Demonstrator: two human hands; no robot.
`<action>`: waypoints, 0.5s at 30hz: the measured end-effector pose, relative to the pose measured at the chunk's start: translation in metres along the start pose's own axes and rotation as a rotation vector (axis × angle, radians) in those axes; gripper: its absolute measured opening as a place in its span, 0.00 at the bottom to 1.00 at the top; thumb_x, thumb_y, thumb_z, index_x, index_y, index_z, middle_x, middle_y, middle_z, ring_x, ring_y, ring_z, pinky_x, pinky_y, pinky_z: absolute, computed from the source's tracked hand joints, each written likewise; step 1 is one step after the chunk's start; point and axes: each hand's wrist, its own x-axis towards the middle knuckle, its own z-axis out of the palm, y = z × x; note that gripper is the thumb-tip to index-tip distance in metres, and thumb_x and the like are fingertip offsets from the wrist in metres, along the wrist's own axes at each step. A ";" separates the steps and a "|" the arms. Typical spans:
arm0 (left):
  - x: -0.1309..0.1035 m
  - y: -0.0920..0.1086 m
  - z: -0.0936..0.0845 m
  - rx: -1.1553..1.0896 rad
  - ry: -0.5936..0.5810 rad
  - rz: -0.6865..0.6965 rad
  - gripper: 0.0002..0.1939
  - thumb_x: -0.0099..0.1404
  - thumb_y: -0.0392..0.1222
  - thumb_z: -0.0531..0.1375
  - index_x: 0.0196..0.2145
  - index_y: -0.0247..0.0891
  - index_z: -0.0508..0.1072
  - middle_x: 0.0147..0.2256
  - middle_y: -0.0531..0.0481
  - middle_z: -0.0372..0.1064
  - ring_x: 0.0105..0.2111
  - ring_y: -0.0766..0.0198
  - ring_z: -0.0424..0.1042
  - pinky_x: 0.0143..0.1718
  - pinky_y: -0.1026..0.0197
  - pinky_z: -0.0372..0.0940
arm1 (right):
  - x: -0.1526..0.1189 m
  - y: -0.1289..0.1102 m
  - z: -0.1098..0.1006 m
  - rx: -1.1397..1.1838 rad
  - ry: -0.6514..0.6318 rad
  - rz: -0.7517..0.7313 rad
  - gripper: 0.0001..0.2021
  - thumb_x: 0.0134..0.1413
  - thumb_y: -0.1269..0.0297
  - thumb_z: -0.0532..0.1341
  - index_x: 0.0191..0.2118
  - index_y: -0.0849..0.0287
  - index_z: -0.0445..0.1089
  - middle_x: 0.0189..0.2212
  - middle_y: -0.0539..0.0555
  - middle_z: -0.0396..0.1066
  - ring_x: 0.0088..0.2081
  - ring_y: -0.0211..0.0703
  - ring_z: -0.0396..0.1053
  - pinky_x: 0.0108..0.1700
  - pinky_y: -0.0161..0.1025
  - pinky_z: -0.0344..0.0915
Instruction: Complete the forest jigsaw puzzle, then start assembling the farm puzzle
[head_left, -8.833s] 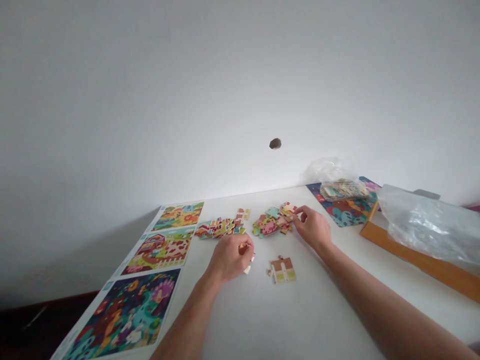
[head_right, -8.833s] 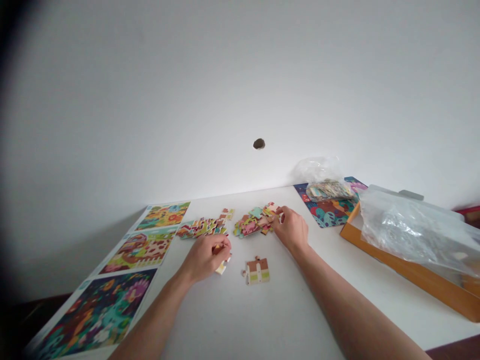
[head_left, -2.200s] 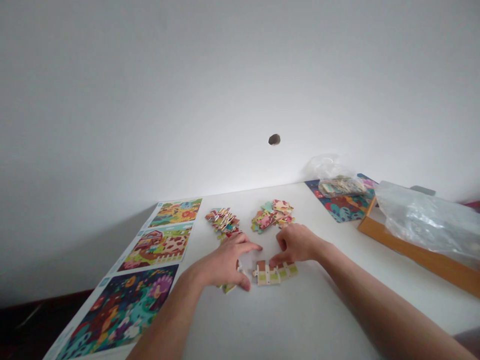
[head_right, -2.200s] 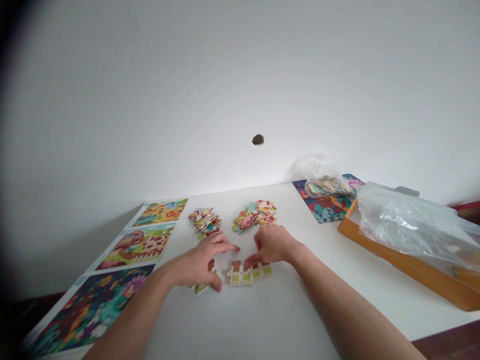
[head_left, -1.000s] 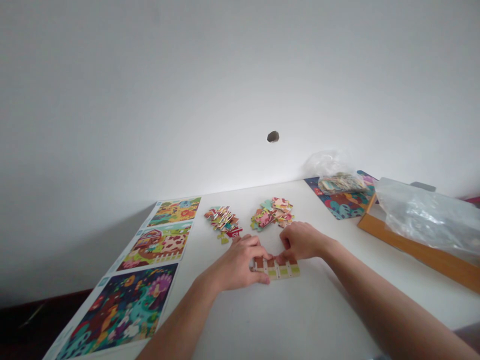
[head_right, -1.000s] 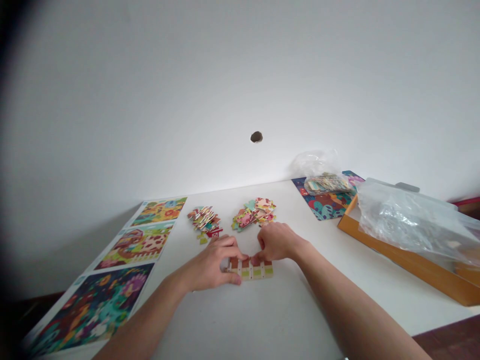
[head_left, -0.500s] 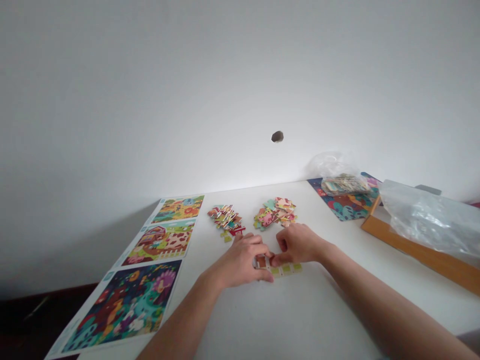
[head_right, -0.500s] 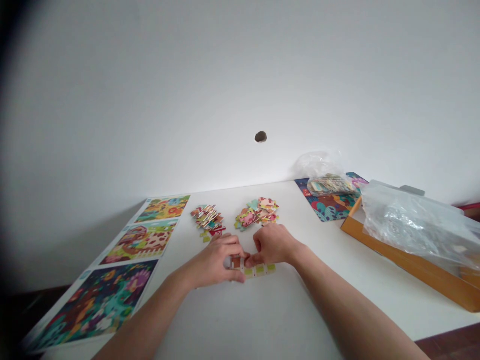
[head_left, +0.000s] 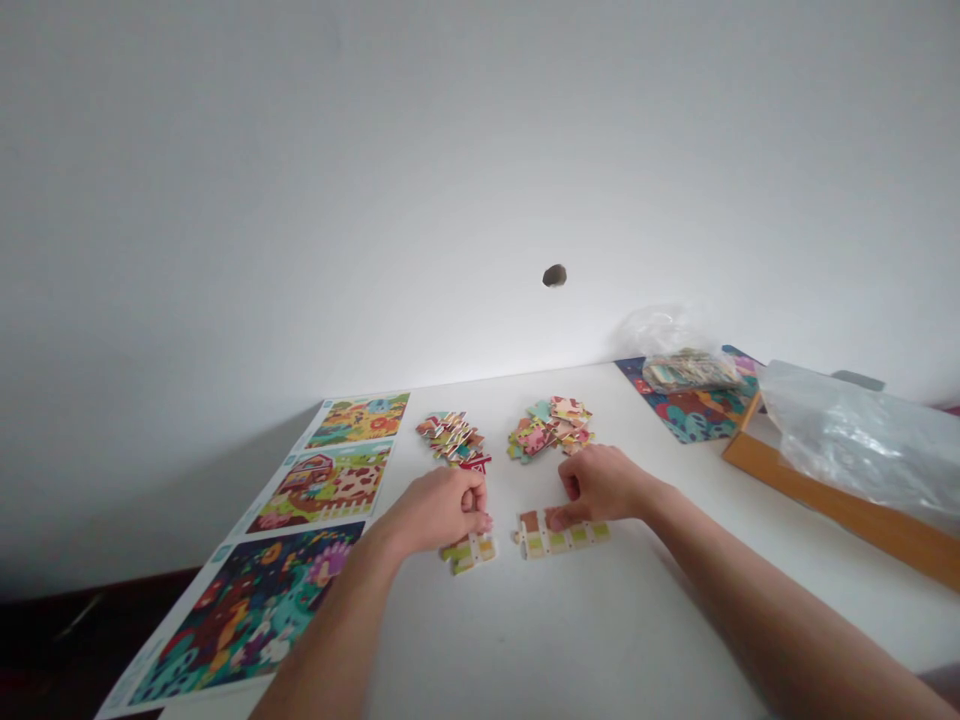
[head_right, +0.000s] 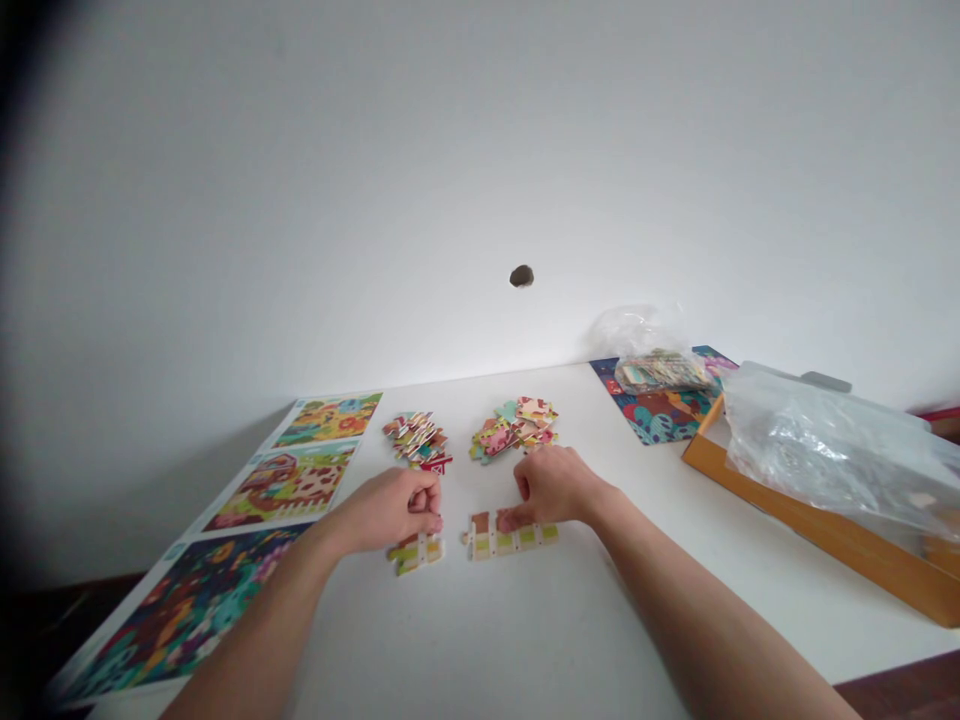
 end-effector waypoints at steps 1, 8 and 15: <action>0.001 0.003 0.002 -0.003 0.013 0.013 0.09 0.53 0.48 0.63 0.29 0.41 0.72 0.22 0.58 0.68 0.22 0.68 0.64 0.23 0.66 0.50 | 0.000 0.000 0.000 0.002 0.004 0.001 0.22 0.41 0.38 0.67 0.26 0.53 0.73 0.25 0.48 0.73 0.28 0.42 0.68 0.25 0.34 0.49; -0.003 0.014 0.001 0.035 0.085 0.105 0.26 0.44 0.57 0.69 0.39 0.44 0.72 0.29 0.58 0.68 0.28 0.65 0.66 0.27 0.65 0.53 | -0.003 0.001 -0.005 -0.006 0.020 -0.016 0.20 0.43 0.41 0.67 0.26 0.54 0.72 0.25 0.49 0.73 0.27 0.42 0.68 0.25 0.34 0.49; -0.003 0.013 0.000 -0.038 0.014 0.143 0.23 0.42 0.51 0.71 0.36 0.43 0.73 0.36 0.55 0.70 0.34 0.63 0.69 0.33 0.65 0.59 | -0.005 -0.001 -0.008 0.000 0.045 -0.019 0.15 0.47 0.48 0.67 0.26 0.55 0.71 0.24 0.48 0.72 0.27 0.40 0.67 0.27 0.34 0.51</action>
